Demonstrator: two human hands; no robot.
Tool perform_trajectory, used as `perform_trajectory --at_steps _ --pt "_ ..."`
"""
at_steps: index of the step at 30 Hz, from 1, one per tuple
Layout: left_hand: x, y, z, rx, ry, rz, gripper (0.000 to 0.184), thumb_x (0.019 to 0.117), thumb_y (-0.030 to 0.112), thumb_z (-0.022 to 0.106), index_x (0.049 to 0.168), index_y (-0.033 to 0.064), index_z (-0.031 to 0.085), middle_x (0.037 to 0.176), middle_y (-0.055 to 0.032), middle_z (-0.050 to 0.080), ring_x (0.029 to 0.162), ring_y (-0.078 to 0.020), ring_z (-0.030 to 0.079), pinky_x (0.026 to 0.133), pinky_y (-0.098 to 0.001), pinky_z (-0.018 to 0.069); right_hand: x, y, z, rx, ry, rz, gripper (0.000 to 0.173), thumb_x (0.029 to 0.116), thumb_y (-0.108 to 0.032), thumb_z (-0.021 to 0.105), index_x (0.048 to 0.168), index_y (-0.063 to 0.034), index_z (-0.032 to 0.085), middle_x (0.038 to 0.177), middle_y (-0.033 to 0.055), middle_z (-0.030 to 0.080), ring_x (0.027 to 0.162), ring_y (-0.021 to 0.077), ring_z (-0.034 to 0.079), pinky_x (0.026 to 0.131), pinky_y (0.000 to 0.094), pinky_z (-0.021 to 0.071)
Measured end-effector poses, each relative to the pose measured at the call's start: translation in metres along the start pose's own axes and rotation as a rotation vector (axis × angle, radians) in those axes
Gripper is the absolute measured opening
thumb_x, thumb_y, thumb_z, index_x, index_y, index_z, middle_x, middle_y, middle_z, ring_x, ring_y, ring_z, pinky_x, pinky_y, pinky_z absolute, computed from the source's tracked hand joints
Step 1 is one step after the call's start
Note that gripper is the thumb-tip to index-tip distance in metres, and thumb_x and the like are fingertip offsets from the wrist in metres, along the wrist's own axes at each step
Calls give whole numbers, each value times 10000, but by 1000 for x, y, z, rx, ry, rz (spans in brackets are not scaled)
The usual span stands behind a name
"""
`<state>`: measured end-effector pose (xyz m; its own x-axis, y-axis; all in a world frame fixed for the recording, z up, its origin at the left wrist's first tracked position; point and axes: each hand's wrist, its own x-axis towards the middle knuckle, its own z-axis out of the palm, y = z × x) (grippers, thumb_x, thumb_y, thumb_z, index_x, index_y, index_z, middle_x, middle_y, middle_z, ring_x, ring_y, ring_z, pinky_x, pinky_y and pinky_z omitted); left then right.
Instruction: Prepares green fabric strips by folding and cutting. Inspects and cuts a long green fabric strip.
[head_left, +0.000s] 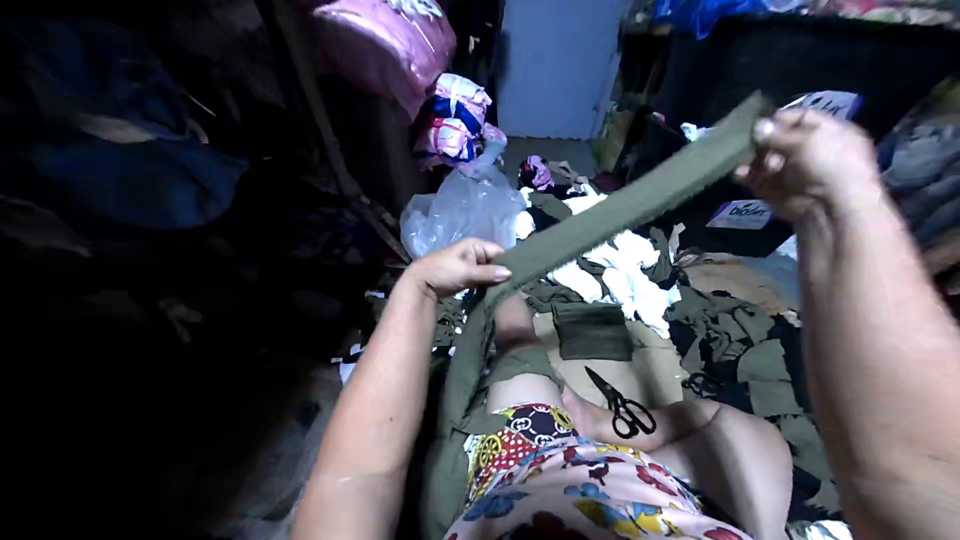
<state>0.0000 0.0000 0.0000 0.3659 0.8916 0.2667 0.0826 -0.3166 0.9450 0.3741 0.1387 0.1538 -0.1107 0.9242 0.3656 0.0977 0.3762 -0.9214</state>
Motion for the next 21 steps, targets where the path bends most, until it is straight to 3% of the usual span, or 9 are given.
perform_trajectory --at_steps 5,8,10,12,16,21 --pt "11 -48 18 -243 19 -142 200 967 40 514 1058 105 680 902 23 749 780 -39 697 737 -237 599 -10 90 -13 204 108 260 172 1041 -105 550 1211 -109 530 870 -22 609 637 71 615 614 248 578" --pt "21 -65 26 -242 108 -238 193 967 47 502 973 113 683 776 38 712 612 2 621 553 -168 524 -15 128 -25 267 134 342 135 1034 -83 559 1169 -95 549 852 -5 634 633 85 630 614 254 582" --pt "27 -76 29 -182 131 -285 158 1000 74 544 960 100 694 743 41 692 574 16 580 517 -149 481 -19 148 -32 263 138 385 136 1035 -75 556 1170 -82 552 852 2 631 631 83 629 611 248 582" --pt "33 -82 32 -127 128 -343 133 1005 56 570 965 85 694 741 38 695 583 14 590 533 -152 491 -20 166 -36 259 146 432 138 1034 -74 560 1171 -81 555 834 3 634 623 83 633 610 247 585" --pt "46 -97 34 -84 126 -464 115 1001 22 587 1044 61 686 827 28 728 711 -13 671 680 -197 573 -22 202 -39 248 145 523 151 1032 -74 562 1182 -75 543 831 1 611 624 84 618 616 254 583" --pt "50 -134 24 -3 47 -654 99 1001 15 576 979 49 666 797 21 704 695 -17 649 676 -206 561 -36 260 -31 149 59 641 153 1030 -82 565 1179 -49 559 868 17 616 630 98 618 620 273 583"
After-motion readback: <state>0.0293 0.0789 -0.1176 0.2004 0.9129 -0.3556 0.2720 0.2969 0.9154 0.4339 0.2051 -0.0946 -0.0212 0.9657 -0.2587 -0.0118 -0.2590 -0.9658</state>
